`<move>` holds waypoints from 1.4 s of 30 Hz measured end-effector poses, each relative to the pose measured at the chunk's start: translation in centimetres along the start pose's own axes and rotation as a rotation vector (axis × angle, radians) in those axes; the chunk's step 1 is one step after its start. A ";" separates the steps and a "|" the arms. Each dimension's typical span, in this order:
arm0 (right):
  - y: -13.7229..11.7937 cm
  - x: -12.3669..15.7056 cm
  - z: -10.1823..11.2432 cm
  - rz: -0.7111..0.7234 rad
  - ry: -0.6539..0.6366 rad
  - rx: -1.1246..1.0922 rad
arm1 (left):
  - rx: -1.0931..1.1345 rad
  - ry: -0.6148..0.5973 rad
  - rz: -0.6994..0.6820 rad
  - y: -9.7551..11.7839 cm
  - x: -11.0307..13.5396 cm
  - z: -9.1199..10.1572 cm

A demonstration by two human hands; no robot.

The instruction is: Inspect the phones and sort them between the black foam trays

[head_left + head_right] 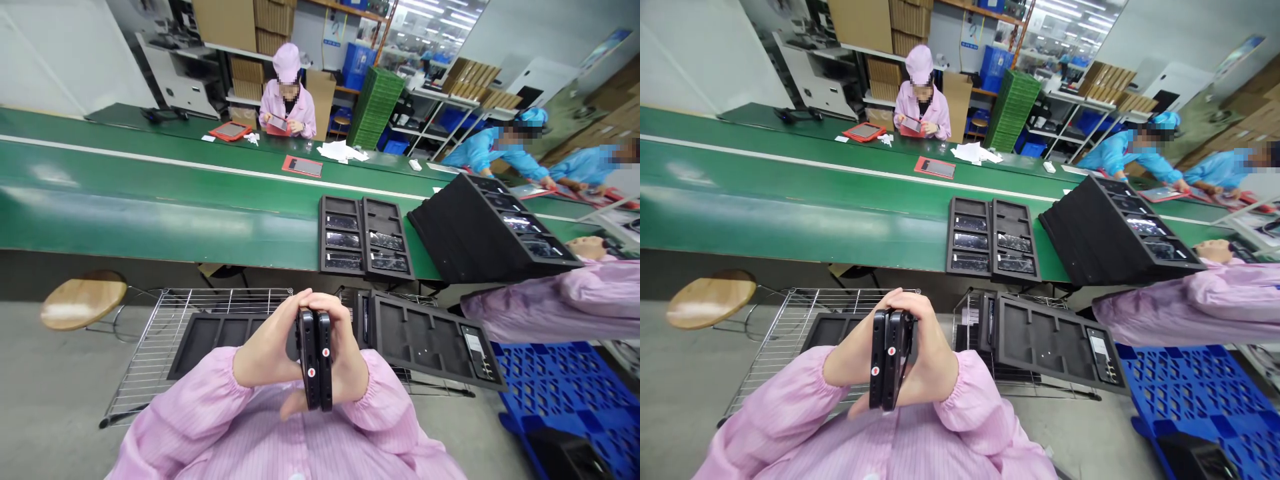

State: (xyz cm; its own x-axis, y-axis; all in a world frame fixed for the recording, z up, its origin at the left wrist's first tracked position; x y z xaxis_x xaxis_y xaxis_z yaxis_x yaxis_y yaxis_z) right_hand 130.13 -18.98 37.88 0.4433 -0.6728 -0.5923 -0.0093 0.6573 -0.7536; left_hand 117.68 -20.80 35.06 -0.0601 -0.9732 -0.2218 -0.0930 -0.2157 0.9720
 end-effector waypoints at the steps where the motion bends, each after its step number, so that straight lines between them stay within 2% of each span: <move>1: 0.0 -0.1 0.0 0.000 -0.003 0.004 | -0.062 -0.048 -0.061 -0.1 0.0 -0.1; 4: 0.0 -0.1 -0.1 0.008 -0.005 -0.006 | -0.249 -0.181 -0.267 -0.6 0.2 -0.3; 6: 0.1 -0.1 -0.2 -0.004 -0.001 -0.018 | -0.329 -0.218 -0.329 -1.0 0.4 -0.3; 12: 0.3 0.5 -0.1 -0.065 0.040 -0.015 | -0.325 -0.287 -0.271 -1.0 0.3 -0.8; 20: 0.1 1.1 0.1 -0.101 0.078 0.010 | -0.239 -0.298 -0.185 -1.0 0.3 -1.4; 32: 0.0 2.2 0.6 -0.110 0.094 0.104 | -0.197 -0.276 -0.205 -1.1 0.7 -2.0; 42: 0.2 2.4 0.8 -0.113 0.122 -0.040 | -0.181 -0.305 -0.191 -0.7 1.0 -2.5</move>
Point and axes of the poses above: each hand's wrist, its own x-axis away from the middle knuckle, its own z-axis out of the back of the hand, y = z × x, the point moved 4 cm from there along -x, towards the middle knuckle, and after that the axes turned 6 degrees about x, right-handed, at the moved point
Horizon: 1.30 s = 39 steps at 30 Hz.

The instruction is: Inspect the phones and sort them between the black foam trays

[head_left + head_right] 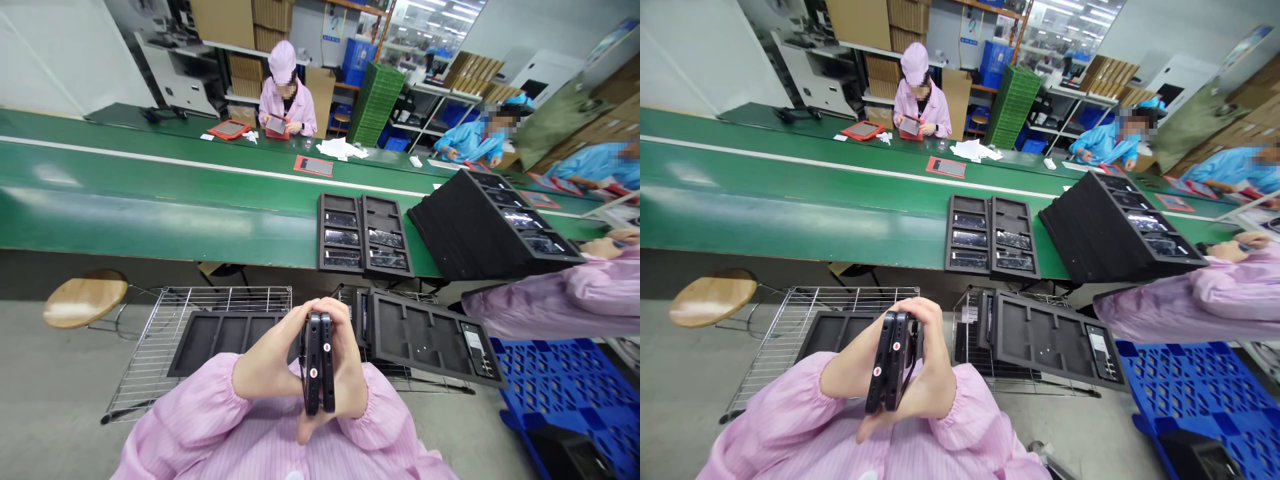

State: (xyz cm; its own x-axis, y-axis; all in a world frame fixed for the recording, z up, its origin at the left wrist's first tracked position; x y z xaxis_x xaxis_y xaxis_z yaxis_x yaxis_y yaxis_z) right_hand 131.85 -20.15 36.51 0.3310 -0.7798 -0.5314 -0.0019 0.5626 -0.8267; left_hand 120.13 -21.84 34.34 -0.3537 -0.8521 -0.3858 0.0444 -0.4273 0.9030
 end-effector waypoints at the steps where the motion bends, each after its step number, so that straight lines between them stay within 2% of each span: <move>1: 0.0 0.0 0.0 0.002 0.002 0.003 | 0.003 0.000 0.009 0.0 0.1 -0.1; 13: -0.8 0.6 0.4 -0.006 -0.008 0.029 | -0.029 0.013 0.047 1.1 0.2 -0.5; 25: -1.0 1.0 0.9 -0.013 -0.002 0.066 | -0.136 0.030 0.009 1.9 0.4 -0.8; 32: -0.9 0.6 1.1 -0.020 -0.011 0.147 | -0.138 0.035 0.068 2.0 0.5 -1.0; 39: -0.3 0.7 0.9 0.001 -0.020 0.124 | -0.180 0.038 0.133 2.1 0.6 -0.8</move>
State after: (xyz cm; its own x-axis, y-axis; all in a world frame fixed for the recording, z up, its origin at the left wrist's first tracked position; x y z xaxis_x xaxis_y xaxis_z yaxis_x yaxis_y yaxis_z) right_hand 132.93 -20.63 36.48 0.3500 -0.7743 -0.5272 0.1138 0.5938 -0.7965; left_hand 120.75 -23.50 35.86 -0.2980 -0.9140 -0.2753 0.2554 -0.3542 0.8996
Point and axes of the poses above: each hand's wrist, its own x-axis away from the middle knuckle, its own z-axis out of the back of the hand, y = z × x, the point moved 4 cm from there along -x, towards the middle knuckle, and after that the axes turned 6 degrees about x, right-handed, at the moved point
